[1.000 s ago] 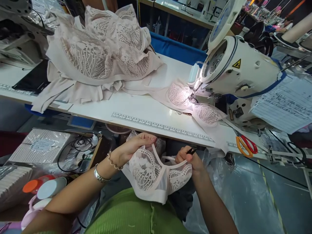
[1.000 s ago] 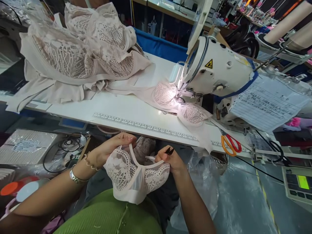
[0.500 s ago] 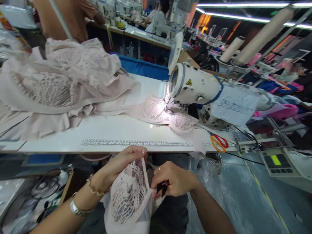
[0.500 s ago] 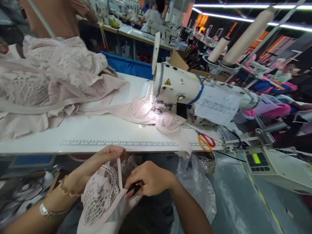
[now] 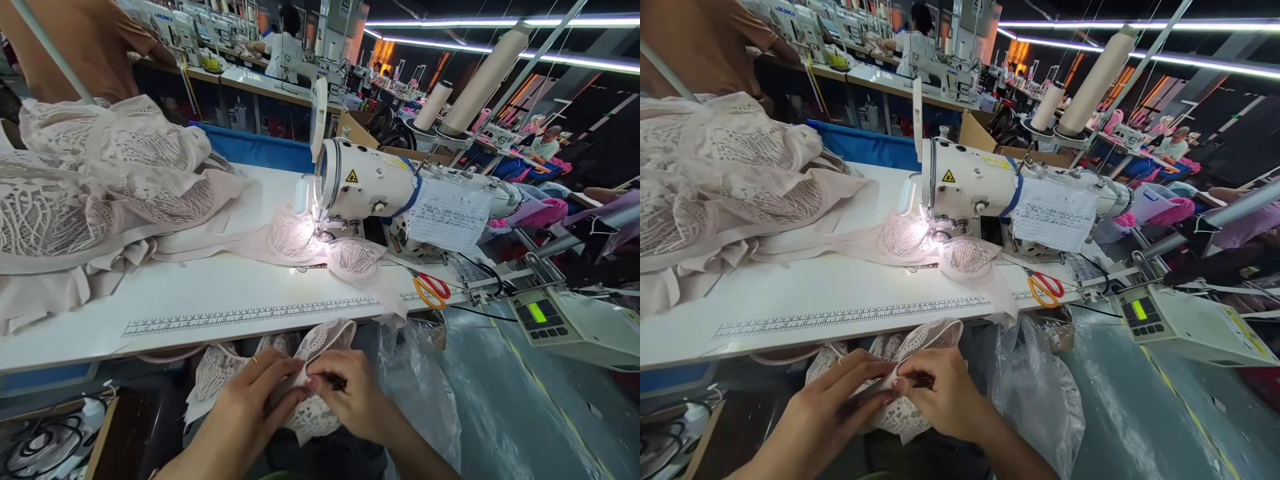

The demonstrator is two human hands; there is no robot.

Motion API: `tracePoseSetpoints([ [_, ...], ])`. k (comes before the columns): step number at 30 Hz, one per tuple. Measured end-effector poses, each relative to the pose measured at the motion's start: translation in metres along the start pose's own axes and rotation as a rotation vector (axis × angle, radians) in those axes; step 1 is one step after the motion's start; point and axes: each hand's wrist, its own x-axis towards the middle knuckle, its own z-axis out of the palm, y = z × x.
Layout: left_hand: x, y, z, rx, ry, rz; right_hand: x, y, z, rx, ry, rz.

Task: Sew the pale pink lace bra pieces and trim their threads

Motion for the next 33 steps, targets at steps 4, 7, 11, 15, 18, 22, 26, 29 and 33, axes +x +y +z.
tracePoseSetpoints([
  [4,0.006,-0.010,0.002,-0.016,0.005,0.017,-0.004,0.008,0.007,-0.139,-0.045,-0.114],
  [7,0.006,-0.012,-0.001,-0.025,0.023,0.025,-0.008,0.022,0.008,-0.353,0.070,-0.256],
  [11,0.001,-0.010,-0.003,-0.088,0.026,-0.098,-0.010,0.039,0.008,-0.724,0.231,-0.456],
  [15,0.003,-0.009,-0.013,-0.278,-0.153,-0.321,-0.010,0.041,0.005,-0.726,0.057,-0.500],
  [18,0.004,-0.013,-0.024,-0.444,-0.238,-0.526,-0.011,0.037,-0.007,-0.353,-0.172,-0.299],
  [22,-0.002,-0.026,-0.036,-0.595,-0.241,-0.684,-0.011,0.037,-0.033,0.058,-0.471,-0.068],
  [26,-0.004,-0.037,-0.042,-0.577,-0.094,-0.644,-0.012,0.040,-0.052,0.022,-0.278,0.053],
  [29,-0.004,-0.039,-0.043,-0.478,0.020,-0.538,-0.014,0.040,-0.056,-0.075,-0.081,0.012],
  [33,-0.007,-0.038,-0.040,-0.362,0.150,-0.501,-0.013,0.040,-0.052,-0.220,0.079,-0.136],
])
